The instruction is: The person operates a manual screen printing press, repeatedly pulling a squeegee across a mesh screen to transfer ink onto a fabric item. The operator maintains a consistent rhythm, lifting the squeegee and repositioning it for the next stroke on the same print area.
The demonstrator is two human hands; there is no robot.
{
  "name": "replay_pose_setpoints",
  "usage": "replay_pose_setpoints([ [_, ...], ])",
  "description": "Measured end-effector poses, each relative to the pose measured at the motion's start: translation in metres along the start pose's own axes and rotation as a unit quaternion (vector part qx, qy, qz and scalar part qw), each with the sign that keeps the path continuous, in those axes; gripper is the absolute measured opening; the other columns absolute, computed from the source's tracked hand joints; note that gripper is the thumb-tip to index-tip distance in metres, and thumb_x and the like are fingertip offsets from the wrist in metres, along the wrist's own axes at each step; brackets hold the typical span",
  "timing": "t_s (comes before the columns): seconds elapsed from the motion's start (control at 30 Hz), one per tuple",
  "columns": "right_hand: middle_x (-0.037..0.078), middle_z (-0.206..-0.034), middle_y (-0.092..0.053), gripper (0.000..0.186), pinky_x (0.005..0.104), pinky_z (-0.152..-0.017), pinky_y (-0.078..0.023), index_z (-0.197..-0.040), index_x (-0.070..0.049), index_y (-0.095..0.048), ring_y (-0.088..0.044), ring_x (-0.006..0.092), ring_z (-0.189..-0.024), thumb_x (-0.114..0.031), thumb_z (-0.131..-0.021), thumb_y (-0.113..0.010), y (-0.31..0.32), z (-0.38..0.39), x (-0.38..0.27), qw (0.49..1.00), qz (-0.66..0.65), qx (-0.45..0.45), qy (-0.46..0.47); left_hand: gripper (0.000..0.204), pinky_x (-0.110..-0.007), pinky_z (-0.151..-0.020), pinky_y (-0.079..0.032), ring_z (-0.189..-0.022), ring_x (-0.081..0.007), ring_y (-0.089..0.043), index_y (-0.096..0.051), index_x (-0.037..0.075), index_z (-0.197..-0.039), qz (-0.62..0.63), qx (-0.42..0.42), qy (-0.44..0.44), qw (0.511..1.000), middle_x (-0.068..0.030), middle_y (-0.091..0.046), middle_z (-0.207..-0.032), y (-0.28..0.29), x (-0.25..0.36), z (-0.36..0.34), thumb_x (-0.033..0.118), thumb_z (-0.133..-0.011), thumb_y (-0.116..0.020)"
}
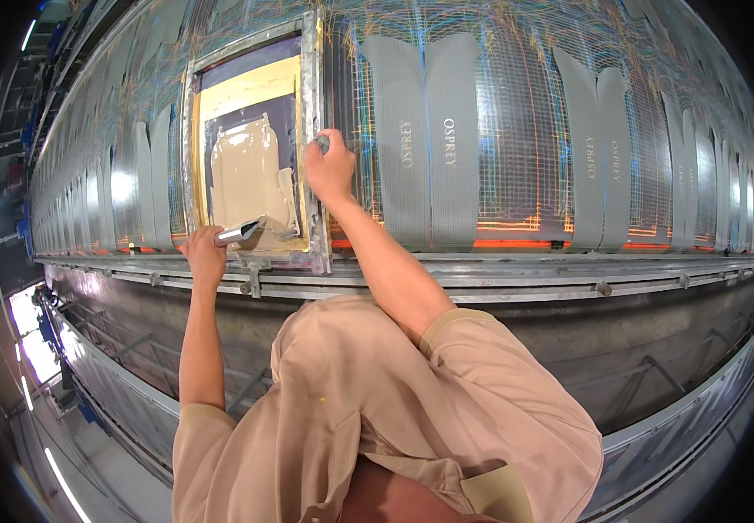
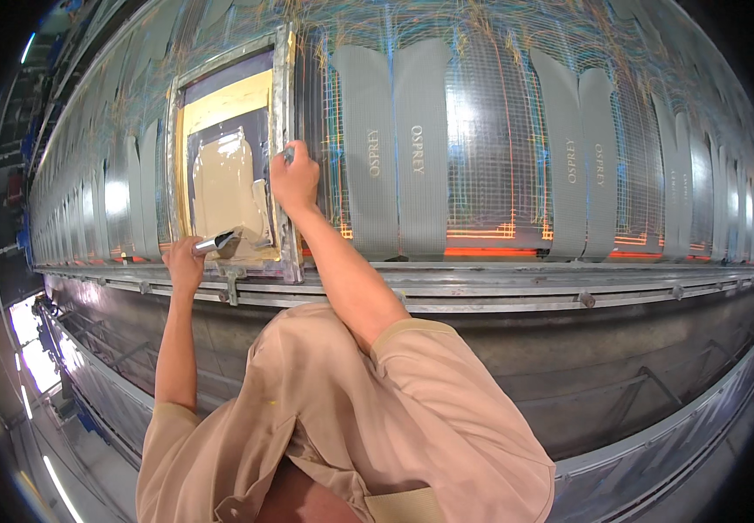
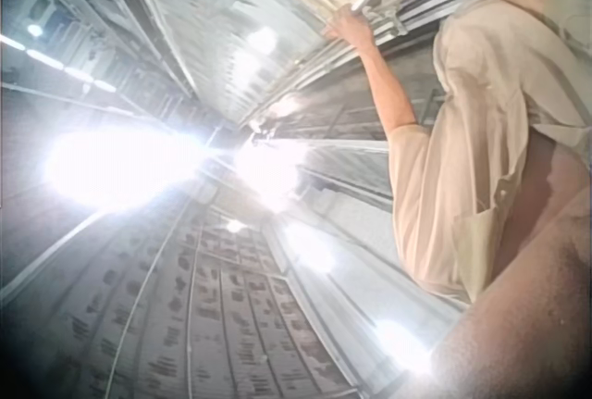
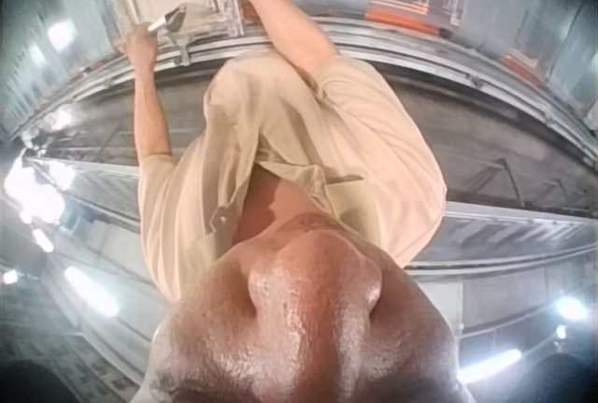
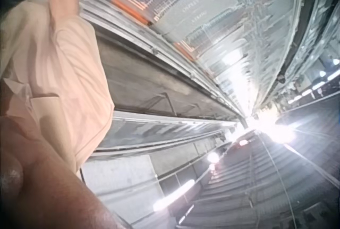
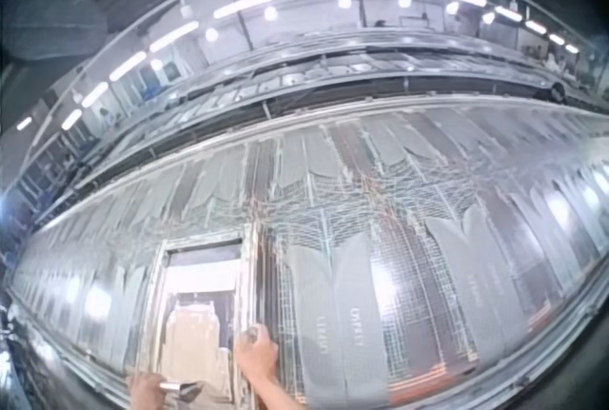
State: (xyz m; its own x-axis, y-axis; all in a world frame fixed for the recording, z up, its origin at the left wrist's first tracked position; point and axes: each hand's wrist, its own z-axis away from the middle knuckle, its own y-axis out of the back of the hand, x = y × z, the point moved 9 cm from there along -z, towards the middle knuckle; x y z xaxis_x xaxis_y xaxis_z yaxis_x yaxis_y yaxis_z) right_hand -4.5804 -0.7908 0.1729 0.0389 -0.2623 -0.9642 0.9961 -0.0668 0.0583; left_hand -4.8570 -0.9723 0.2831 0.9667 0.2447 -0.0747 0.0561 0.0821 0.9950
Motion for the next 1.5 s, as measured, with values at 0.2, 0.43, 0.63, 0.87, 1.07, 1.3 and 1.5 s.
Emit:
replay_pose_setpoints([
  [0.2,0.019,-0.063,-0.064,0.026,0.0483,-0.066,-0.052,-0.108,-0.006,-0.067,-0.066,0.0376,-0.061,-0.021,-0.088,-0.063,0.0,-0.001,0.003,0.999,0.01,0.032,0.005,0.03,-0.045,-0.098,-0.038,-0.111,-0.0293,-0.062,-0.074,0.013,-0.107,-0.002,-0.019,0.007,1.0,-0.0049,-0.072,-0.109,-0.003,-0.001,-0.002,0.003,-0.078,-0.076],
  [0.43,0.022,-0.072,-0.068,0.028,0.0504,-0.071,-0.053,-0.113,-0.005,-0.064,-0.069,0.0414,-0.07,-0.019,-0.089,-0.062,-0.001,0.001,0.001,1.0,0.011,0.003,-0.016,0.029,-0.046,-0.097,-0.039,-0.11,-0.0296,-0.062,-0.074,0.013,-0.106,0.005,-0.01,0.009,1.0,-0.0039,-0.072,-0.108,-0.003,-0.002,-0.001,0.004,-0.078,-0.076],
  [0.63,0.022,-0.072,-0.068,0.028,0.0495,-0.071,-0.054,-0.114,-0.005,-0.064,-0.069,0.0401,-0.07,-0.019,-0.09,-0.062,-0.001,0.0,0.001,1.0,0.019,0.004,-0.007,0.03,-0.046,-0.095,-0.039,-0.111,-0.0284,-0.062,-0.074,0.014,-0.105,0.016,0.007,-0.001,1.0,-0.0029,-0.071,-0.108,-0.002,-0.002,0.0,0.002,-0.078,-0.075],
  [0.87,0.015,-0.062,-0.065,0.026,0.0467,-0.066,-0.052,-0.111,-0.008,-0.067,-0.066,0.0344,-0.06,-0.021,-0.089,-0.064,-0.002,-0.002,0.008,0.999,0.023,0.032,0.007,0.032,-0.047,-0.095,-0.04,-0.11,-0.0298,-0.063,-0.074,0.014,-0.105,0.022,0.011,-0.005,1.0,-0.0044,-0.072,-0.108,0.0,-0.001,-0.001,0.003,-0.076,-0.078],
  [1.07,0.015,-0.063,-0.065,0.026,0.0462,-0.066,-0.052,-0.112,-0.01,-0.067,-0.066,0.033,-0.06,-0.021,-0.089,-0.063,-0.004,-0.001,0.011,0.999,0.027,0.029,-0.013,0.03,-0.045,-0.093,-0.04,-0.11,-0.0281,-0.062,-0.074,0.014,-0.102,0.02,0.016,-0.007,1.0,-0.0024,-0.071,-0.107,-0.003,-0.004,-0.003,0.0,-0.076,-0.075],
  [1.3,0.014,-0.065,-0.066,0.026,0.0452,-0.066,-0.052,-0.112,-0.01,-0.067,-0.066,0.0321,-0.06,-0.021,-0.089,-0.064,-0.001,-0.001,0.006,0.999,0.033,0.026,-0.009,0.03,-0.045,-0.093,-0.04,-0.11,-0.0282,-0.062,-0.075,0.013,-0.102,0.03,0.015,-0.009,0.999,-0.0025,-0.071,-0.106,-0.002,-0.003,-0.005,-0.001,-0.075,-0.074],
  [1.5,0.014,-0.06,-0.064,0.025,0.0443,-0.062,-0.051,-0.111,-0.009,-0.067,-0.064,0.0313,-0.056,-0.02,-0.089,-0.063,-0.003,-0.001,0.008,0.999,0.023,0.035,0.01,0.03,-0.044,-0.092,-0.039,-0.109,-0.0273,-0.062,-0.075,0.013,-0.101,0.024,0.01,-0.009,1.0,-0.0022,-0.071,-0.105,-0.001,-0.001,-0.007,-0.002,-0.075,-0.073],
])
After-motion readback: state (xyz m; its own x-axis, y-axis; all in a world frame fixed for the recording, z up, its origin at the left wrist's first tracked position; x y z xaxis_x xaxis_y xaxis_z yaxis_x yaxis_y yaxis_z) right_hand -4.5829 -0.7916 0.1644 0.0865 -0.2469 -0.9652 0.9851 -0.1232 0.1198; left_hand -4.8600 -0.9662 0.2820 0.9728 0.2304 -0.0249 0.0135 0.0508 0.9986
